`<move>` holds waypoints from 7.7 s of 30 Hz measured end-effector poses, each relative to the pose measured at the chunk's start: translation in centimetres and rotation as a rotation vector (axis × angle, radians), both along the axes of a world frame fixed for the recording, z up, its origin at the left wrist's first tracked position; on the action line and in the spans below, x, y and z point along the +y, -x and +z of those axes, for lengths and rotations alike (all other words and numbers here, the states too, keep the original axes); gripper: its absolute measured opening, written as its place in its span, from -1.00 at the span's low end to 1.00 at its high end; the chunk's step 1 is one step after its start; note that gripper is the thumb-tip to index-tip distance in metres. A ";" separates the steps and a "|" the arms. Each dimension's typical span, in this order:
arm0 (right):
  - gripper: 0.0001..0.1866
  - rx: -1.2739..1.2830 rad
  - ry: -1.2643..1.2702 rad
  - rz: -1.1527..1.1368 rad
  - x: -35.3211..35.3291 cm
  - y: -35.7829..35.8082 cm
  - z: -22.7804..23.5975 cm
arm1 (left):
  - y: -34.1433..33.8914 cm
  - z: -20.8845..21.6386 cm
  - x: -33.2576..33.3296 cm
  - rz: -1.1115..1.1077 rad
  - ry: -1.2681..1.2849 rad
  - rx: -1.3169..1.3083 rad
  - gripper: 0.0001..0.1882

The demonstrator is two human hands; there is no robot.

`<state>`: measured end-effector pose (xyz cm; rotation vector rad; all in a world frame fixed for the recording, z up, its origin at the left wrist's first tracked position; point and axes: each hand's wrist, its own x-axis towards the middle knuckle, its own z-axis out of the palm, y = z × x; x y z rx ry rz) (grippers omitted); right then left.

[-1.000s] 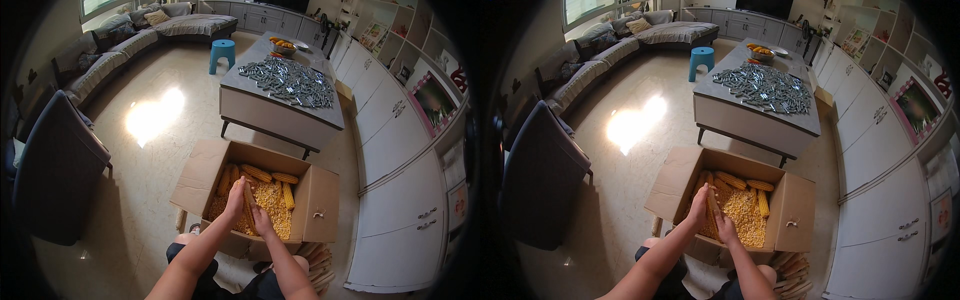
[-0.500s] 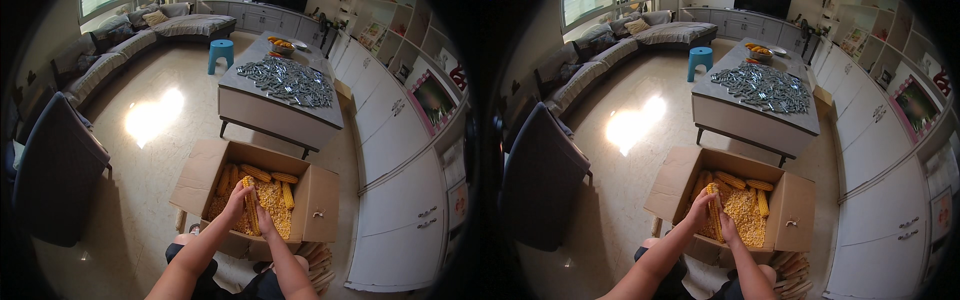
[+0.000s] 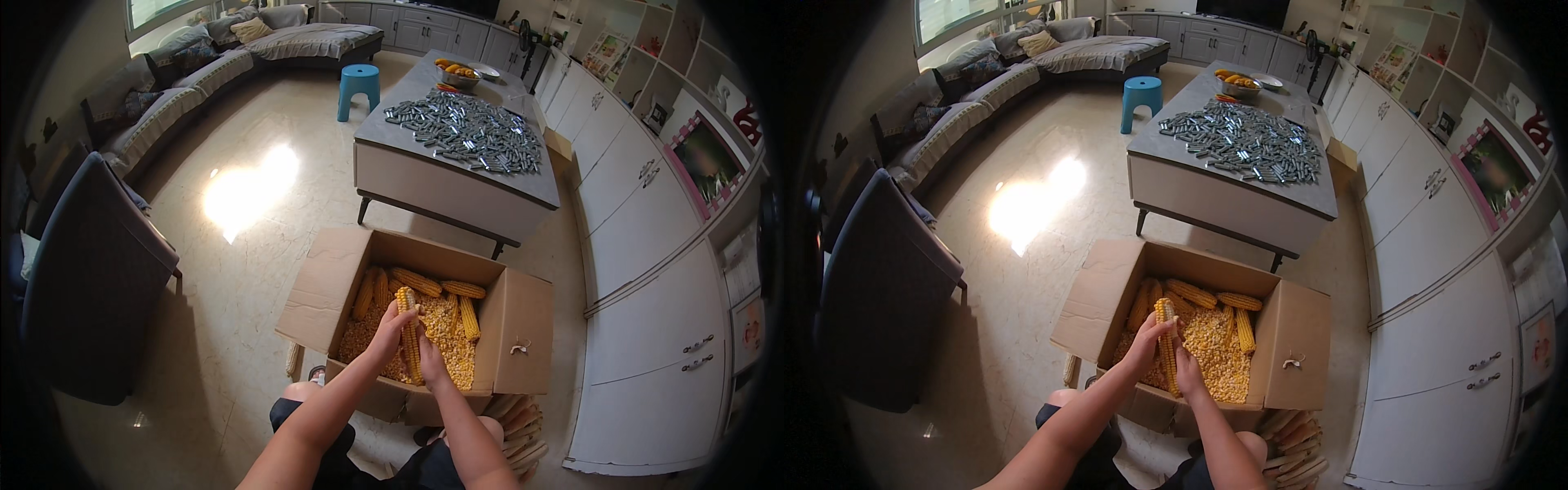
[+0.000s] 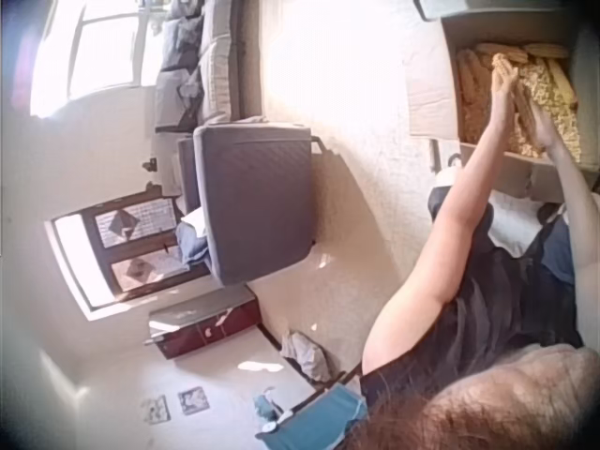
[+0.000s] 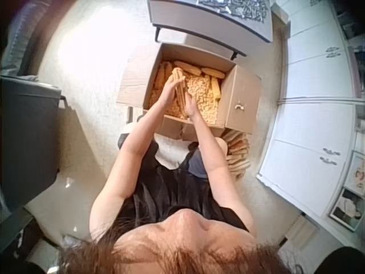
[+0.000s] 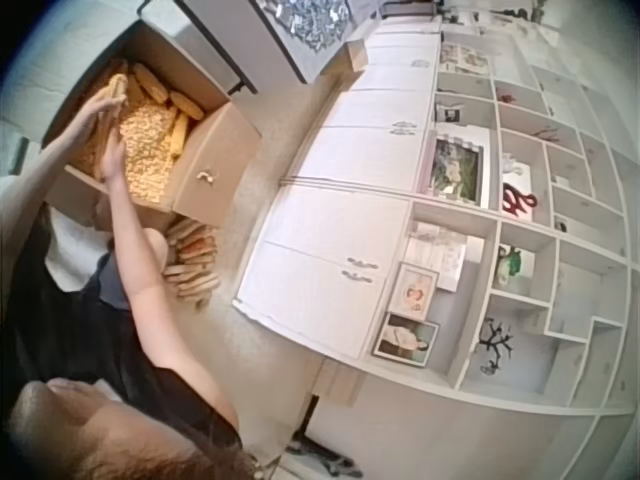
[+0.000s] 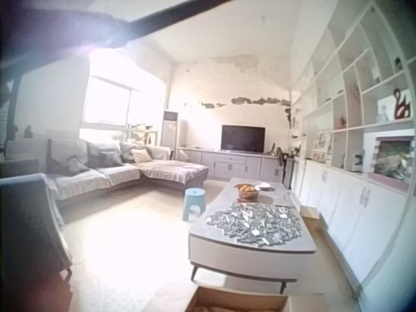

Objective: The person sits on the floor and shucks corn cobs by hand, removing kernels into a cardboard box. The person handles multiple cobs one at a time, stripping the kernels off the cob and dropping them into the box.

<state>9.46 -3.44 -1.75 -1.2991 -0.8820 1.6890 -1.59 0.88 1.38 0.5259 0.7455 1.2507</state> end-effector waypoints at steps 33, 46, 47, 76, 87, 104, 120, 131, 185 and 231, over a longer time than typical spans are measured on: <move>-0.38 -0.621 -0.091 -0.102 0.5 0.1 1.8 | -1.1 -0.6 -1.0 -0.027 -0.180 0.431 -0.78; -0.20 -0.558 0.047 0.036 2.2 -2.0 -2.2 | -1.0 -0.6 -1.1 -0.141 -0.091 0.450 -0.69; -0.19 -0.531 0.000 -0.020 2.1 -2.0 -2.5 | -0.9 -0.4 -1.1 -0.151 -0.048 0.420 -0.68; -0.50 -0.151 -0.200 0.190 0.7 -0.8 1.8 | 1.4 -2.2 1.2 0.217 0.091 0.231 -0.67; -0.42 0.082 0.093 0.096 0.4 -0.9 3.7 | 1.4 -1.8 1.2 0.301 0.102 0.095 -0.64; -0.41 0.316 0.139 0.036 0.6 -1.3 2.8 | 1.8 -2.4 1.7 0.382 0.080 -0.109 -0.67; -0.59 -0.733 -0.602 0.007 0.2 -0.3 2.6 | 1.2 -2.7 1.3 0.401 0.092 0.173 -0.67; -0.52 -0.571 -0.294 -0.193 0.0 0.8 2.4 | 0.9 -1.5 0.6 0.410 -0.007 0.246 -0.71; -0.58 0.288 0.111 0.064 0.7 -1.4 0.6 | 0.9 0.4 0.6 -0.059 -0.178 -0.077 -0.54; -0.45 0.078 0.165 0.085 0.2 -1.5 -0.6 | 0.0 -1.1 0.6 0.020 -0.068 0.255 -0.65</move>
